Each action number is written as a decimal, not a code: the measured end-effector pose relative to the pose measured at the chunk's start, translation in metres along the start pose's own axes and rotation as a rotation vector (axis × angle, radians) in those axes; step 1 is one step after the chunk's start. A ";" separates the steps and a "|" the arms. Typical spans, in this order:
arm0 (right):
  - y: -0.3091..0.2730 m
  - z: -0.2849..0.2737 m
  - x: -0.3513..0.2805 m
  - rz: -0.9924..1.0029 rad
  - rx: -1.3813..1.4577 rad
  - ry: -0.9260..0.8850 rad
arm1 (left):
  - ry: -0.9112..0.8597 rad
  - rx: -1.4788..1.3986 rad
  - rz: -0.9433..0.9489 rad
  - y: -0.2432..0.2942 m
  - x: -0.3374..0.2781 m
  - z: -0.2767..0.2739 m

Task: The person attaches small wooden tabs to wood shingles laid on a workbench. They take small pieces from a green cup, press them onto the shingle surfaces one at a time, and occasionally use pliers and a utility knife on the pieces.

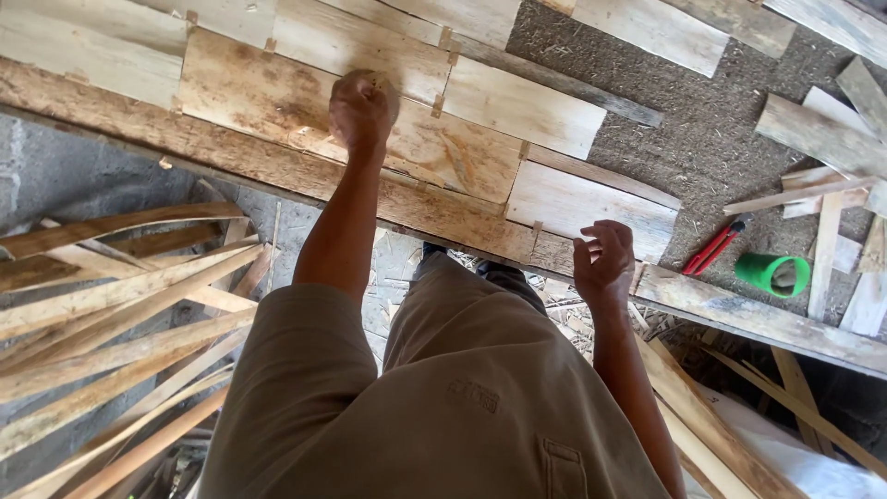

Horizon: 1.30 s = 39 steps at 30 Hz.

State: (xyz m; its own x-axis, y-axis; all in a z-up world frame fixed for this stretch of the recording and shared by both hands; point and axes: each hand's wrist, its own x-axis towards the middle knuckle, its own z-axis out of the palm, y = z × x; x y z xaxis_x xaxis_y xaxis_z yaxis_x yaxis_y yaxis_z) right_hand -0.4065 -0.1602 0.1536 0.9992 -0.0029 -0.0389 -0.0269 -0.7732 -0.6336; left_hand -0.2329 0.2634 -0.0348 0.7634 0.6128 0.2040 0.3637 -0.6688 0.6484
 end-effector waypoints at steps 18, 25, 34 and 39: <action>-0.030 0.026 0.011 -0.100 0.287 -0.073 | -0.184 -0.498 0.129 0.083 -0.064 -0.107; -0.058 0.040 0.021 0.279 0.802 -0.236 | -0.458 -0.595 0.532 0.175 -0.159 -0.132; 0.010 0.008 0.004 0.402 1.119 -0.122 | -0.595 -0.532 0.801 0.242 -0.226 -0.129; 0.049 -0.043 -0.018 0.428 1.093 0.019 | -0.709 -0.709 0.719 0.291 -0.276 -0.107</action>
State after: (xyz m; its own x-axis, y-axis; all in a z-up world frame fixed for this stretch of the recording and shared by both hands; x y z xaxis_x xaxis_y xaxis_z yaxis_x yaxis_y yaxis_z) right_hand -0.4250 -0.2256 0.1569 0.9029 -0.1475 -0.4038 -0.3612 0.2491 -0.8986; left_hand -0.3950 -0.0557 0.1758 0.8714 -0.3115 0.3789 -0.4596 -0.2481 0.8528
